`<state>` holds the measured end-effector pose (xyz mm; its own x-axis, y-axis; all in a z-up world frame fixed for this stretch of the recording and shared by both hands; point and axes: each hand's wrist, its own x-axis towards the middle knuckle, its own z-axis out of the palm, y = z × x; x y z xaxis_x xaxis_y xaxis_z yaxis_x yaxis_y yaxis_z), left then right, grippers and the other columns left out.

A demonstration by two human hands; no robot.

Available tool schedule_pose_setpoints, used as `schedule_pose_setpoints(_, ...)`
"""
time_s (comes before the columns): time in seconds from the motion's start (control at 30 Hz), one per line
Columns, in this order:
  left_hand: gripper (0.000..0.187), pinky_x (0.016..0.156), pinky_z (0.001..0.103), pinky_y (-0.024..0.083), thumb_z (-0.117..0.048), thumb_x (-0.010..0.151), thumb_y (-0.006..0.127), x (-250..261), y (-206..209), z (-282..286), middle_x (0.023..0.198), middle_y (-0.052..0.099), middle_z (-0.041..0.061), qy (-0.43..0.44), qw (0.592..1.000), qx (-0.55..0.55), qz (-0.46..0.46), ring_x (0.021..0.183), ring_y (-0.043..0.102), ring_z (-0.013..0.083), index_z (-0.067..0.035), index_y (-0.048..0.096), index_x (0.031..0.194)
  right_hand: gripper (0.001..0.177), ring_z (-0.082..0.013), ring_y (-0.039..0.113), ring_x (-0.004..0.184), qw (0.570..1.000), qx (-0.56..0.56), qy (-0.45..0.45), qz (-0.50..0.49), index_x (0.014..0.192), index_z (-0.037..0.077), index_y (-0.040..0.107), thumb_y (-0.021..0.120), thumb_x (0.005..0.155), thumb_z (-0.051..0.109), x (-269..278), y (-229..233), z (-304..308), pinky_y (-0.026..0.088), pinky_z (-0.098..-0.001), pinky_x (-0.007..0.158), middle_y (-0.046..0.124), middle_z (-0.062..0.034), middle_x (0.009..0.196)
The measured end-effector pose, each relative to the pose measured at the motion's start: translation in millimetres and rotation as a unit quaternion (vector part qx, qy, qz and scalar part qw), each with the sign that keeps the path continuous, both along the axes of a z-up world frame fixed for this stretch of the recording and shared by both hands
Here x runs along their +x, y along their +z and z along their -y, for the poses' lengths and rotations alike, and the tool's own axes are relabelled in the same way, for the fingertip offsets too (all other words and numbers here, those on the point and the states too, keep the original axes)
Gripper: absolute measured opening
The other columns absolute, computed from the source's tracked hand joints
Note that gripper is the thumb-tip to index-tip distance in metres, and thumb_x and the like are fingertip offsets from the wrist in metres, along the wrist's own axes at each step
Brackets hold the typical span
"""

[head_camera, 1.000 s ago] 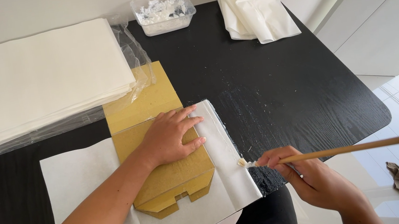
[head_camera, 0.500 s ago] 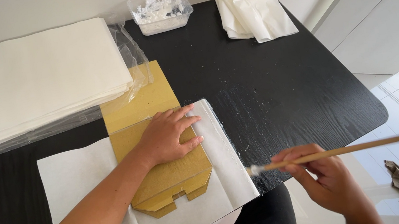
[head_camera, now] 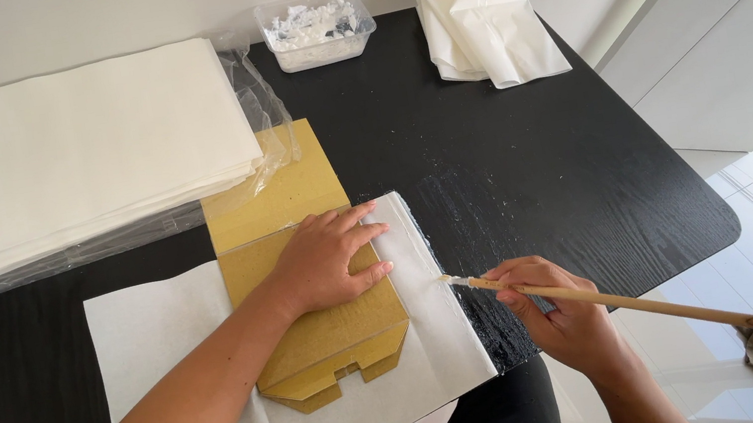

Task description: Folding paper around a template and applying glue with a brush to assemble a paper bag.

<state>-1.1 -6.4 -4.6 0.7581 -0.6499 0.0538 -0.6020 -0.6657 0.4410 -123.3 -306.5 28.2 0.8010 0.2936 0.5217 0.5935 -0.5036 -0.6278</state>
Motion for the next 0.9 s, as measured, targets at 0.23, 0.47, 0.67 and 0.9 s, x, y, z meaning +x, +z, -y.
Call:
schedule_pose_setpoints(0.23, 0.064, 0.109, 0.054, 0.035, -0.061, 0.094, 0.050, 1, -3, 0, 0.161, 0.041, 0.008, -0.005, 1.000, -0.002, 0.023, 0.139, 0.045, 0.0322, -0.020, 0.060, 0.142, 0.009, -0.0187, 0.078, 0.090, 0.995, -0.057, 0.000, -0.087, 0.104, 0.011, 0.064, 0.060, 0.099, 0.017, -20, 5, 11, 0.063, -0.0282, 0.071, 0.076, -0.0054, 0.106)
schedule_pose_setpoints(0.47, 0.062, 0.110, 0.052, 0.034, -0.058, 0.094, 0.054, 0, -3, 0, 0.161, 0.042, 0.008, -0.002, 1.000, -0.001, 0.024, 0.139, 0.045, 0.0309, -0.020, 0.060, 0.142, 0.015, -0.0131, 0.073, 0.073, 0.971, -0.137, -0.016, -0.197, 0.100, 0.017, 0.065, 0.056, 0.099, 0.029, -45, 33, 14, 0.059, -0.0282, 0.064, 0.079, 0.0029, 0.104)
schedule_pose_setpoints(0.67, 0.063, 0.111, 0.054, 0.033, -0.059, 0.094, 0.052, -1, -1, 0, 0.161, 0.041, 0.008, -0.002, 1.000, 0.003, 0.023, 0.141, 0.043, 0.0320, -0.021, 0.058, 0.144, 0.019, -0.0132, 0.079, 0.081, 0.955, -0.164, 0.002, -0.248, 0.103, 0.019, 0.067, 0.055, 0.100, 0.033, -59, 50, 17, 0.058, -0.0286, 0.073, 0.082, 0.0063, 0.103)
schedule_pose_setpoints(0.9, 0.064, 0.110, 0.053, 0.035, -0.060, 0.094, 0.051, 0, -3, 1, 0.161, 0.042, 0.008, -0.004, 1.000, 0.005, 0.030, 0.141, 0.044, 0.0317, -0.021, 0.058, 0.144, 0.021, -0.0115, 0.083, 0.093, 0.955, -0.131, 0.014, -0.266, 0.102, 0.017, 0.073, 0.059, 0.098, 0.031, -60, 60, 25, 0.062, -0.0273, 0.079, 0.083, 0.0037, 0.103)
